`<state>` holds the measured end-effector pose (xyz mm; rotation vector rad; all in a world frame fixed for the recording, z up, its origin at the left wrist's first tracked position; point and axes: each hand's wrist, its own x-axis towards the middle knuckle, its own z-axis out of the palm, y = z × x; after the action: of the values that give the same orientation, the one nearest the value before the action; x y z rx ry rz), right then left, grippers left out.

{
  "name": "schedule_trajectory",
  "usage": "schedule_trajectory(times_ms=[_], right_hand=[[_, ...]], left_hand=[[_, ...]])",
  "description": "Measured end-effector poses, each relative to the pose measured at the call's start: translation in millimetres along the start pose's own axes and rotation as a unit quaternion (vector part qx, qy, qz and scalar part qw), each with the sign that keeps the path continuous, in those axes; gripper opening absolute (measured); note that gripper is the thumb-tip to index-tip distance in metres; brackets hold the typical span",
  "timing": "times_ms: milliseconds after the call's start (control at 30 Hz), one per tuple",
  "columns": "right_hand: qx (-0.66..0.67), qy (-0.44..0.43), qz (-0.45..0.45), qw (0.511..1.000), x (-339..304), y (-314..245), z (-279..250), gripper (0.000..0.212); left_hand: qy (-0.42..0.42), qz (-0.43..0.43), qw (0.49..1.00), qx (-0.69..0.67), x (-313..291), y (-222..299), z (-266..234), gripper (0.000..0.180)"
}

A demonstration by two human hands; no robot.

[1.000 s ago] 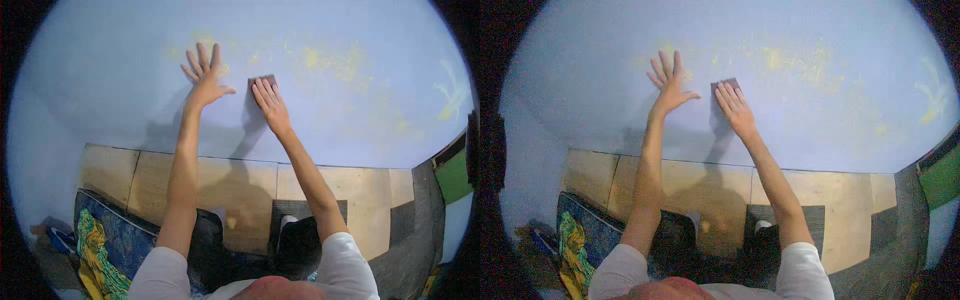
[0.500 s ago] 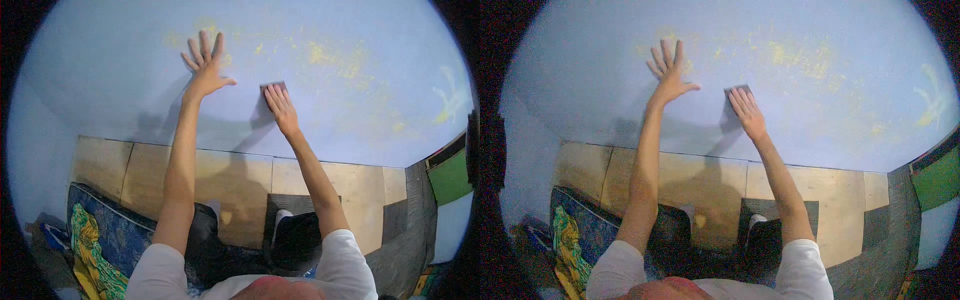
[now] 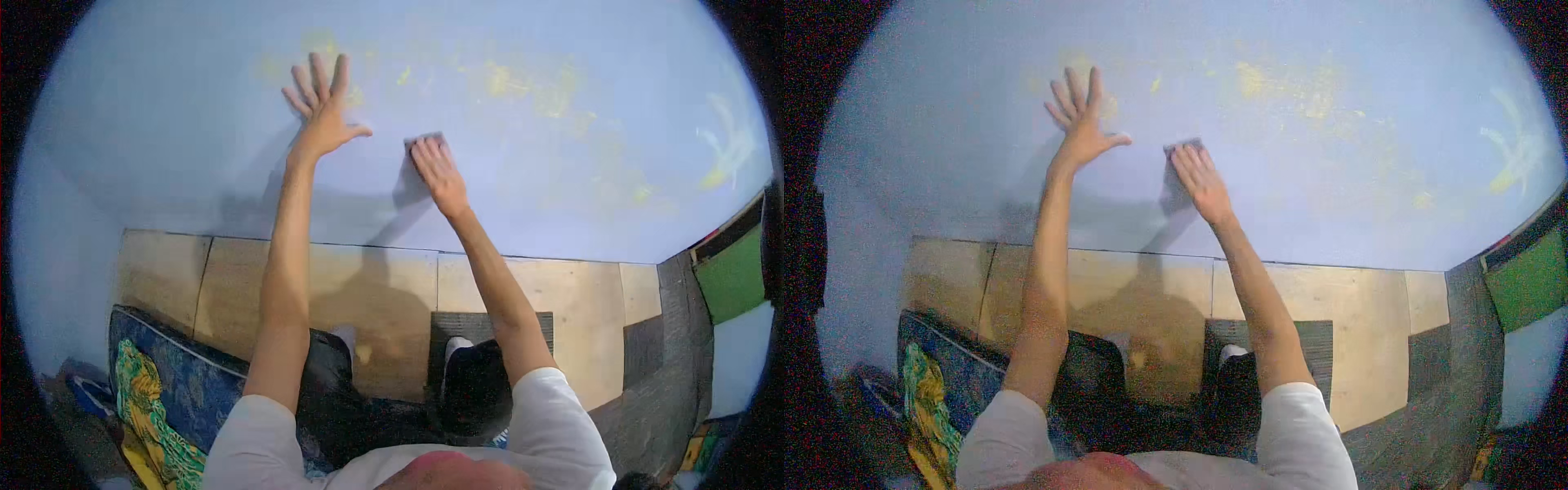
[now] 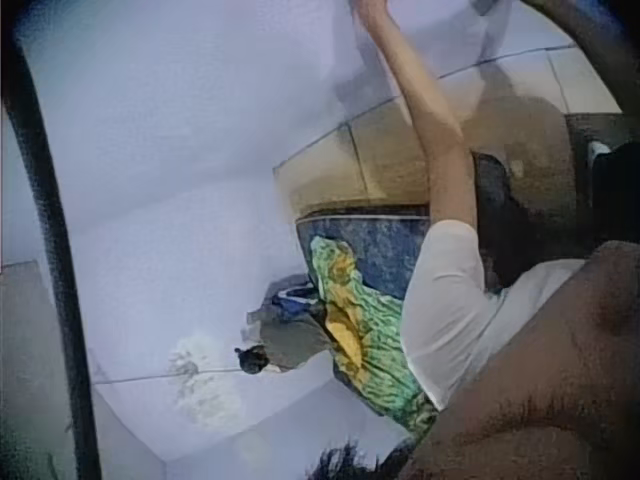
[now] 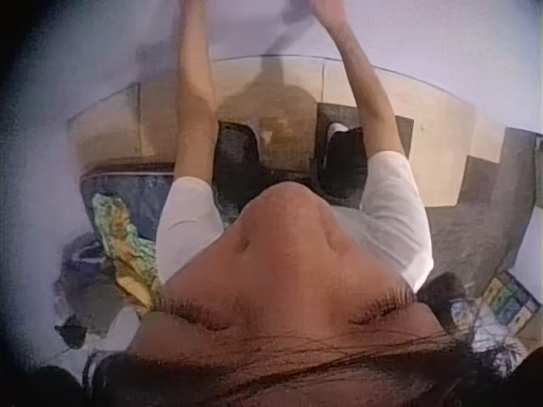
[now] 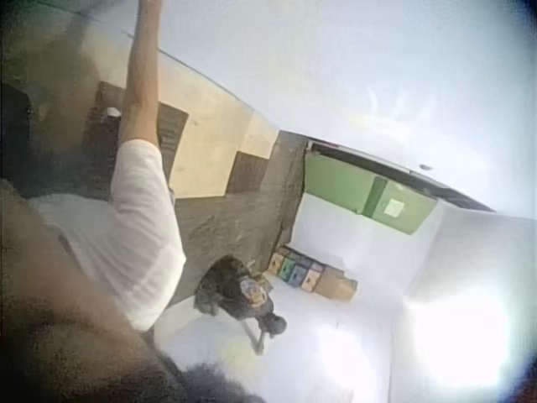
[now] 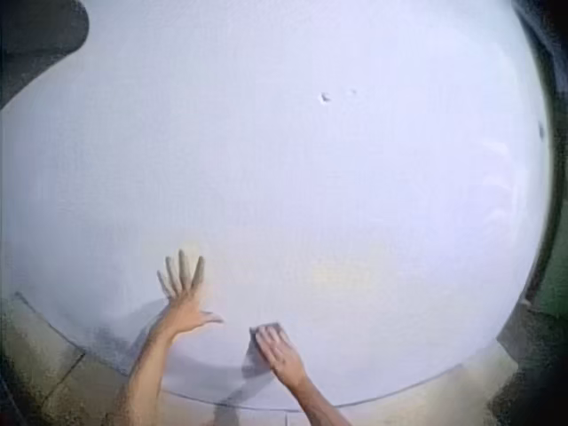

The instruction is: The person sands a light-colored patch on a blue wall using a piece of sandpaper held in their hand, alternating between using one hand and both hands to press and move the sandpaper across the surface.

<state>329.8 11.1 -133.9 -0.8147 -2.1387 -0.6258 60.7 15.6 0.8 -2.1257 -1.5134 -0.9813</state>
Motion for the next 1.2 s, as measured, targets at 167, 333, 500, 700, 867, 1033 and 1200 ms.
schedule_trajectory(times_ms=[167, 333, 500, 700, 867, 1033, 1200], right_hand=[[0.012, -0.03, -0.022, 0.999, -28.3, 6.6, 6.3, 0.057], [-0.003, -0.012, -0.045, 0.999, 35.3, -4.0, -21.9, 0.06], [0.012, -0.064, -0.041, 0.997, -24.1, 17.2, 0.0, 0.061], [0.023, -0.134, -0.031, 0.99, -60.7, 18.3, 12.1, 0.06], [0.008, -0.113, -0.052, 0.992, -7.1, 12.0, -13.0, 0.062], [-0.038, -0.078, -0.051, 0.995, 6.3, 10.8, -24.8, 0.063], [-0.034, -0.094, -0.009, 0.995, -66.8, 26.3, 4.0, 0.061]], left_hand=[[0.008, -0.004, 1.0, -0.015, 0.9, 4.2, 3.9, 0.149], [0.018, 0.003, 1.0, -0.012, -2.4, -7.7, 4.8, 0.151], [0.024, 0.012, 1.0, -0.013, -1.9, -4.0, 10.6, 0.151], [0.017, 0.008, 1.0, -0.006, -5.7, -5.2, 11.8, 0.151], [0.03, 0.016, 0.999, 0.007, -4.8, -12.3, 10.0, 0.151], [0.028, 0.021, 0.999, -0.019, -4.6, -14.2, 8.1, 0.144], [0.021, 0.007, 1.0, -0.009, 2.1, -2.5, 1.3, 0.151]])
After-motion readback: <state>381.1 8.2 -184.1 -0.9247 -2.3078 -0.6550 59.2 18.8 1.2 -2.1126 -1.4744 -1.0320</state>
